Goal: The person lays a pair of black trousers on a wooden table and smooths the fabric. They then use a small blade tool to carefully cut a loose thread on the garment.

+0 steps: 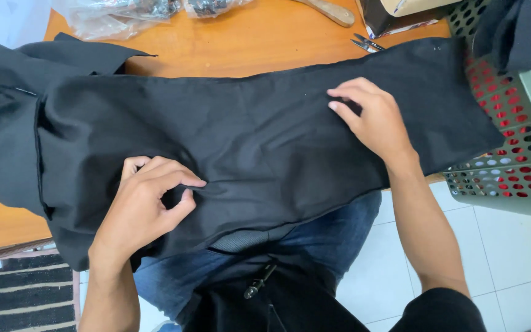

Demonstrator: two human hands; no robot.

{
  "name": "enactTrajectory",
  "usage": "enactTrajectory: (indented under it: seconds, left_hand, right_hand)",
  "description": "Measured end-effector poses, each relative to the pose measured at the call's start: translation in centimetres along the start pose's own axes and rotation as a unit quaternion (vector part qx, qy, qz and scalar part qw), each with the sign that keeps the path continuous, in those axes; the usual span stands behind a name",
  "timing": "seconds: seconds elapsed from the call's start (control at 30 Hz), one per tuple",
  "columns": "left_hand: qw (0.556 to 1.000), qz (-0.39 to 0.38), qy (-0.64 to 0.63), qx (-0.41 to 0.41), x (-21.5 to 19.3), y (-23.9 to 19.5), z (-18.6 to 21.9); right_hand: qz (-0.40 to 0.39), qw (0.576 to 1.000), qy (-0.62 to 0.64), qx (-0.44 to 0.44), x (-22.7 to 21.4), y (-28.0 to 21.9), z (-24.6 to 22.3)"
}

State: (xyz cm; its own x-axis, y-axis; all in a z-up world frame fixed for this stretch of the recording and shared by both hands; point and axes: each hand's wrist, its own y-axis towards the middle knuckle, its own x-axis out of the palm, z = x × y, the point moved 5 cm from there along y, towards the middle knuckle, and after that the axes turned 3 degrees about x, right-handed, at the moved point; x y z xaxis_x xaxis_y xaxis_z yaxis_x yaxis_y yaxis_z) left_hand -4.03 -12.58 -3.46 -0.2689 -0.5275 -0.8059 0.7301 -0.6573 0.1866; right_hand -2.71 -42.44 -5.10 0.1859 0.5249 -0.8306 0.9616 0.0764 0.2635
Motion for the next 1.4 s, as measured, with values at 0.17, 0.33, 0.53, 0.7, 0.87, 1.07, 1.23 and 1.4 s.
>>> enactTrajectory:
  seconds: [0.17,0.33,0.53,0.7,0.87,1.07,1.23,1.4]
  left_hand:
    - [1.0,0.006,-0.003,-0.007,0.0,-0.2,-0.1]
    - [1.0,0.01,-0.011,-0.004,0.0,-0.3,-0.3]
    - [1.0,0.004,-0.003,-0.002,0.2,-0.3,-0.2]
    - [1.0,0.024,0.016,-0.003,0.0,-0.7,-0.3]
    - [1.0,0.005,-0.002,-0.005,-0.7,-1.4,-1.1]
    - [0.993,-0.1,-0.012,-0.062,-1.7,-1.6,-2.1]
    - [0.981,-0.192,0.031,-0.006,-2.3,0.8,1.9]
    - [0.964,-0.121,0.213,0.103,-0.7,6.7,5.3]
  right_hand:
    - [-0.084,0.996,0.009,0.027,3.0,3.4,0.9]
    - [-0.097,0.993,-0.047,0.038,4.0,4.2,1.4]
    - [-0.042,0.989,-0.141,0.007,5.0,4.3,2.4]
    - [0.026,0.974,0.146,0.171,1.2,3.7,5.9]
    - [-0.009,0.973,0.033,0.229,-2.4,0.5,8.7]
    - [-0.085,0.961,-0.053,0.259,-3.0,-1.7,7.3]
    - [-0.09,0.975,-0.041,0.199,-2.0,0.9,3.0]
    - [-0.125,0.988,0.052,0.08,2.4,3.8,0.6]
